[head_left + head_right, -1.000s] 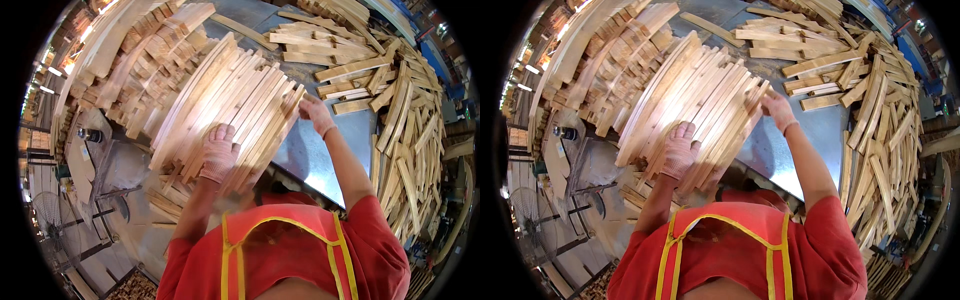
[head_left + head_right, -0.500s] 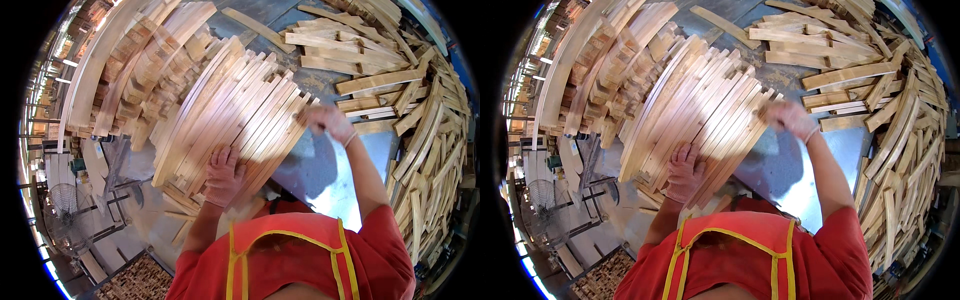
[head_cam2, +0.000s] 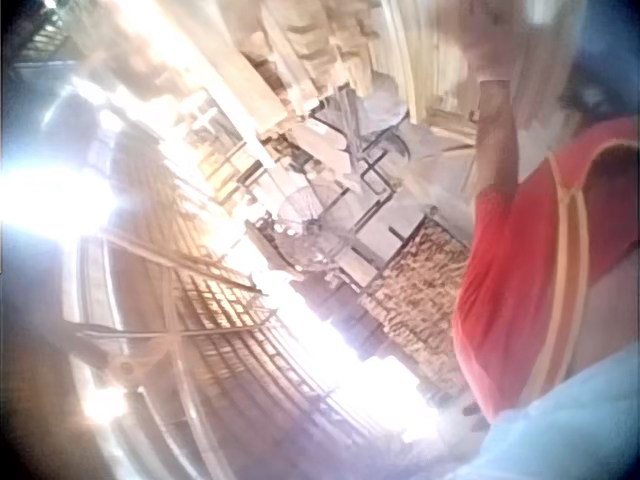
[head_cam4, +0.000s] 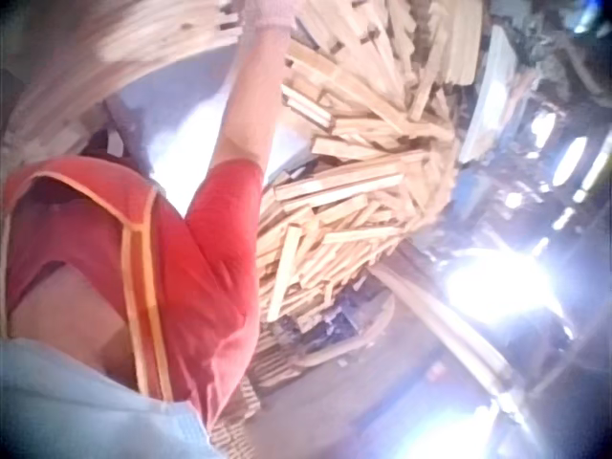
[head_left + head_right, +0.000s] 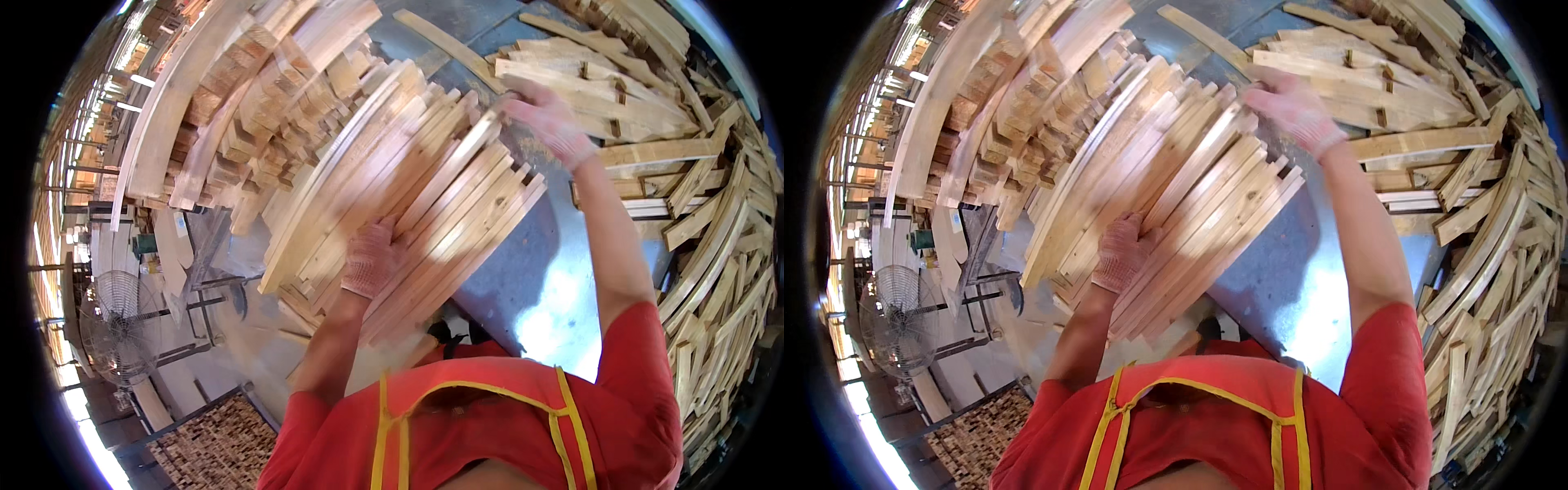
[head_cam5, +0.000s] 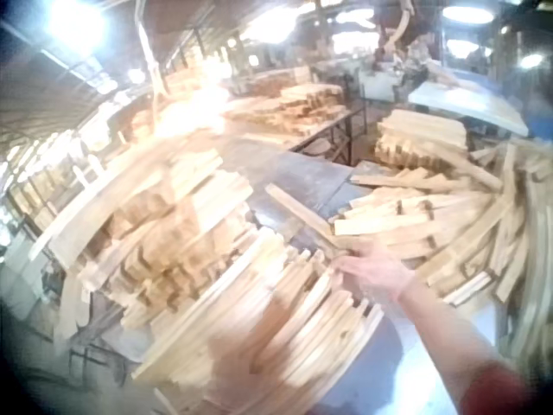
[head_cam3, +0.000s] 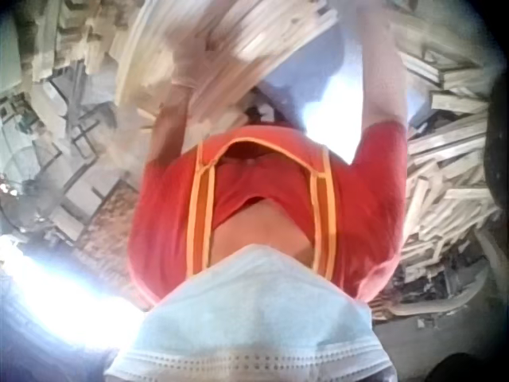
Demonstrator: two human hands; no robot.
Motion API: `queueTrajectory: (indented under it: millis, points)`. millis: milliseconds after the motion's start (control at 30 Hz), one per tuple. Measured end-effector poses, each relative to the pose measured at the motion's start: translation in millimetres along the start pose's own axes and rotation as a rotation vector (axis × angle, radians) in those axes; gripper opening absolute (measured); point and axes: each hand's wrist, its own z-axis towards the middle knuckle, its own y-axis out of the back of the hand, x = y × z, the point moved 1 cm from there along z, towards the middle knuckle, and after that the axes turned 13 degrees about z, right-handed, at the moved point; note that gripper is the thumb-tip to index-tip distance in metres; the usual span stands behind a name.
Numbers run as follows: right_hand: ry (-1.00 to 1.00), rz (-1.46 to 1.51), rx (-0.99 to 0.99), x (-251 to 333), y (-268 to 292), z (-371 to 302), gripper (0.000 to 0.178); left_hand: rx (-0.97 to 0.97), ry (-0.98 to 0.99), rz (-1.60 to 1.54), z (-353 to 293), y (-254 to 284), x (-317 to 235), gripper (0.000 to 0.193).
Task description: The person picks up wooden planks from a large pile and arranges them into a neat stack on a metal table. They handle the planks by hand, aligning them carefully to form a uniform pile.
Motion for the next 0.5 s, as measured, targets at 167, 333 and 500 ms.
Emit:
queueTrajectory:
  millis: [167, 333, 500]
  points:
    - [0.212, -0.184, -0.356, -17, 139, -79, 0.04, -0.133, -0.31, -0.008, 13, 145, -68, 0.048]
    - [-0.243, 0.892, 0.004, 39, -11, -238, 0.099, -0.551, -0.578, 0.237, 30, 148, -85, 0.055]
    - [-0.448, 1.051, 0.035, 15, -121, -260, 0.091, -0.504, -0.285, -0.43, 29, 70, -94, 0.056]
